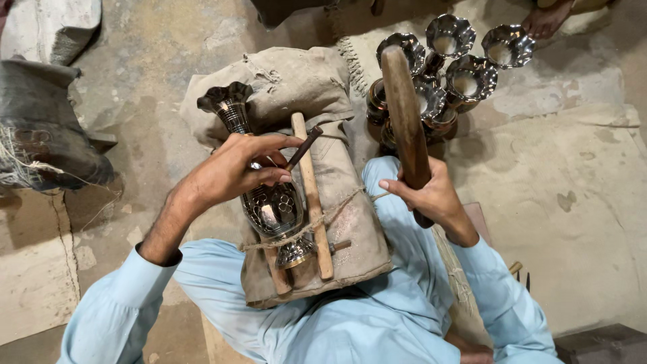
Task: The person is sitting on the floor and using a hammer and chisel to engrave intricate patterns onto a metal vase. The vase is held steady in a padded wooden holder. The person repeatedly strikes the chisel with the hammer to create detailed designs on the vase's surface.
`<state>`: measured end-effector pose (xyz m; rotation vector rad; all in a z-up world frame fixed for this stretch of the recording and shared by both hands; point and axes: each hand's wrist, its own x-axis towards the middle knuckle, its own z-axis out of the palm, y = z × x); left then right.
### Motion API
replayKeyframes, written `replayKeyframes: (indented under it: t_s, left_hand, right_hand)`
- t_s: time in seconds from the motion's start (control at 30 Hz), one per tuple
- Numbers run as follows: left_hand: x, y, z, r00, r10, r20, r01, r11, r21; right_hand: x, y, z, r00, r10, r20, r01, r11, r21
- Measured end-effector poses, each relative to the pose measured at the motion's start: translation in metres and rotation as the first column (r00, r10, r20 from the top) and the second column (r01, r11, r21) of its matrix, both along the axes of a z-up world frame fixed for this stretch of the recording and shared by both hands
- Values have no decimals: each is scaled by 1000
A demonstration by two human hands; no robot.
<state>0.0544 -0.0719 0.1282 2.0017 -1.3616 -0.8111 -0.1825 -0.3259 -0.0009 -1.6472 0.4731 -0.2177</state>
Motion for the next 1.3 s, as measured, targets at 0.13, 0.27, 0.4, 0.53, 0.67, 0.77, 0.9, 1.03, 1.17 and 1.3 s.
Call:
replayKeyframes:
  t_s: [0.13, 0.27, 0.4, 0.53, 0.67, 0.77, 0.9, 1.03, 1.17, 1.3]
  left_hand:
    - [-2, 0, 3, 998, -43, 50, 45, 998, -35]
    - [-6, -1, 5, 995, -25, 96, 32, 997, -64]
    - [-10, 3, 2, 990, 30, 141, -21, 998, -67]
    - [-14, 5, 5, 992, 62, 112, -52, 994, -94]
    - [-17, 6, 6, 995, 92, 34, -88, 992, -85]
    - [-21, 7, 7, 984, 178, 29, -176, 984, -39]
    - [-25, 9, 7, 966, 257, 13, -256, 965, -57]
    - [-29, 15, 5, 954, 298, -23, -299, 949, -100]
    - [-31, 19, 1, 946, 323, -16, -322, 937, -138]
    - [-33, 23, -1, 909, 391, -147, -411, 900, -144]
  right_hand:
    - [9, -7, 10, 993, 118, 14, -101, 901, -422]
    - [15, -10, 15, 998, 61, -14, -58, 834, -549]
    - [19, -8, 15, 946, 247, 211, -120, 869, -480]
    - [26, -10, 21, 991, 116, -63, -128, 962, -243]
    - [36, -16, 28, 943, 240, -230, -331, 743, -582]
    - [44, -22, 34, 958, 263, 115, -172, 847, -504]
    - [59, -34, 44, 913, 405, 53, -273, 702, -658]
    - [71, -36, 58, 922, 387, 9, -327, 792, -515]
    - [77, -39, 69, 876, 296, -381, -481, 596, -643]
    - [81, -39, 76, 901, 430, -64, -376, 697, -610]
